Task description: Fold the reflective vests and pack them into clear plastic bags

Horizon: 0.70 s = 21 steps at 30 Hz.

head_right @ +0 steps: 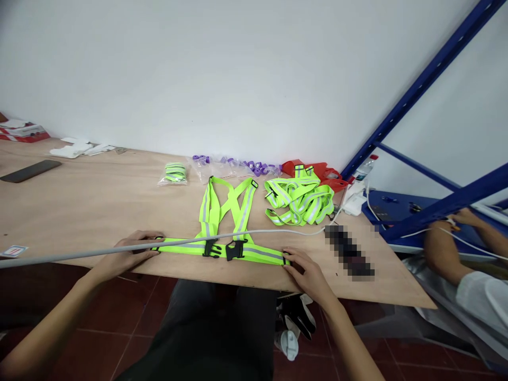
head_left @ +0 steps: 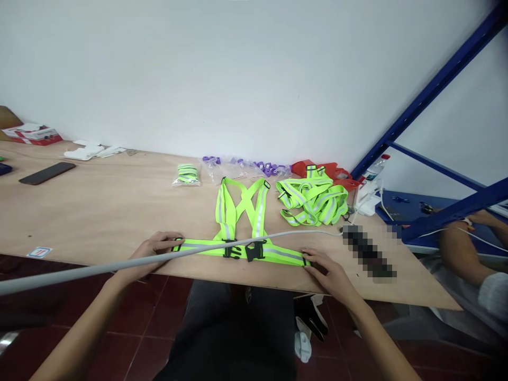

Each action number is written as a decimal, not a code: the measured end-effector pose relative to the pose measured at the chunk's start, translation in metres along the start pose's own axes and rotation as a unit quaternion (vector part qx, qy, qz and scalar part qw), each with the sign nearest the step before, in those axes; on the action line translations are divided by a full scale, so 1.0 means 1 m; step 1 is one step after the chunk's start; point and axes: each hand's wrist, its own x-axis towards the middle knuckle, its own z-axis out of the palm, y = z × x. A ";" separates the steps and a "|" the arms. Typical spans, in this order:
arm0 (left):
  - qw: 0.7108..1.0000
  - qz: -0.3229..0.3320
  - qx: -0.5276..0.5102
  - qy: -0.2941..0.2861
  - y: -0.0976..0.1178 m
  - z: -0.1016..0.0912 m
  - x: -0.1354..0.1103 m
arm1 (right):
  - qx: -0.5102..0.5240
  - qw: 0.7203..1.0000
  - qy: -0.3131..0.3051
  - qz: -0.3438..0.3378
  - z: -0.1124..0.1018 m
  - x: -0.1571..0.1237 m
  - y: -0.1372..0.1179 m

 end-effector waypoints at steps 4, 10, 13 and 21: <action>1.000 -0.004 0.009 0.006 -0.007 -0.003 0.001 | -0.004 1.000 0.005 0.003 -0.001 -0.002 0.003; 0.999 -0.034 -0.010 0.024 0.000 -0.010 0.000 | -0.012 1.000 -0.007 0.017 -0.007 -0.004 0.006; 1.000 -0.016 -0.004 0.008 0.000 -0.008 0.000 | -0.014 0.999 -0.016 0.027 -0.008 -0.006 0.005; 0.996 0.064 0.047 -0.033 -0.003 0.005 0.006 | -0.037 0.999 -0.010 0.025 -0.005 -0.010 0.004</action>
